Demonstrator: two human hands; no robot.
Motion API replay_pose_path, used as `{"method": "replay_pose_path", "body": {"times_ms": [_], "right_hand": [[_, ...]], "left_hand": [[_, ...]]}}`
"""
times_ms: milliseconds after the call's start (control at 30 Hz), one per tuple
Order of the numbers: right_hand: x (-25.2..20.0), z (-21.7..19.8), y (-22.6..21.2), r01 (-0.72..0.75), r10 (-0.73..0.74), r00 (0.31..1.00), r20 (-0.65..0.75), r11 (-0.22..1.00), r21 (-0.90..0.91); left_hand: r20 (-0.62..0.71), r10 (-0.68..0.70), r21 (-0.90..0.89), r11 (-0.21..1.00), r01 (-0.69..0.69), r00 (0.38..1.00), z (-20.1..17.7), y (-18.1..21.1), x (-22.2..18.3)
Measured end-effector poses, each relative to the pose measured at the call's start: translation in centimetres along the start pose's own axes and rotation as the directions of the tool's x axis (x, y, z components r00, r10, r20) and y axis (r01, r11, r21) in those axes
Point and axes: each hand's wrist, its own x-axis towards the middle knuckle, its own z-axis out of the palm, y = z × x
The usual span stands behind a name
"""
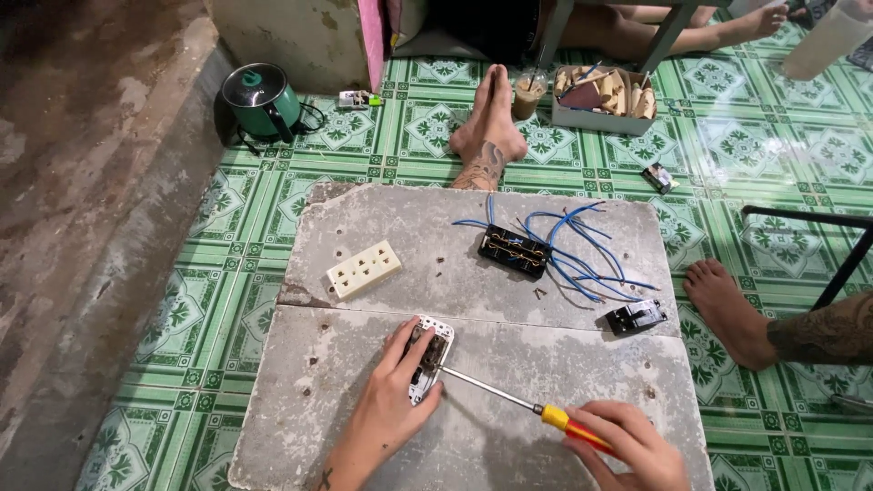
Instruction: Unscrewing the mounting screws of an electrical socket plate and an electronic device using a manual screwdriver.
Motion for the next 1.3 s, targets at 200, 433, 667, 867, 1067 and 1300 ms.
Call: {"method": "replay_pose_path", "body": {"times_ms": [200, 433, 667, 867, 1067, 1300], "right_hand": [[-0.8, 2.0, -0.9, -0.003, 0.121, 0.918, -0.377, 0.954, 0.299], [0.2, 5.7, -3.2, 0.156, 0.127, 0.843, -0.522, 0.873, 0.463], [0.1, 7.7, 0.2, 0.332, 0.294, 0.752, -0.590, 0.605, 0.724], [-0.1, 8.0, -1.9, 0.181, 0.460, 0.645, -0.610, 0.683, 0.707], [0.9, 6.8, -1.8, 0.210, 0.562, 0.704, -0.434, 0.419, 0.884], [0.2, 7.4, -1.4, 0.256, 0.521, 0.685, -0.509, 0.482, 0.838]], "left_hand": [[-0.023, -0.059, -0.142, 0.988, 0.056, 0.998, -0.7, 1.2, -0.2], [0.014, -0.123, -0.176, 0.977, 0.124, 0.992, -1.2, 1.7, -0.2], [0.051, -0.143, -0.209, 0.966, 0.150, 0.988, -1.7, 2.0, -0.2], [0.095, -0.173, -0.183, 0.965, 0.188, 0.980, -1.8, 2.2, -0.2], [0.076, -0.165, -0.209, 0.962, 0.177, 0.983, -1.7, 2.1, -0.2], [0.051, -0.122, -0.192, 0.973, 0.130, 0.991, -1.4, 1.8, -0.2]]}}
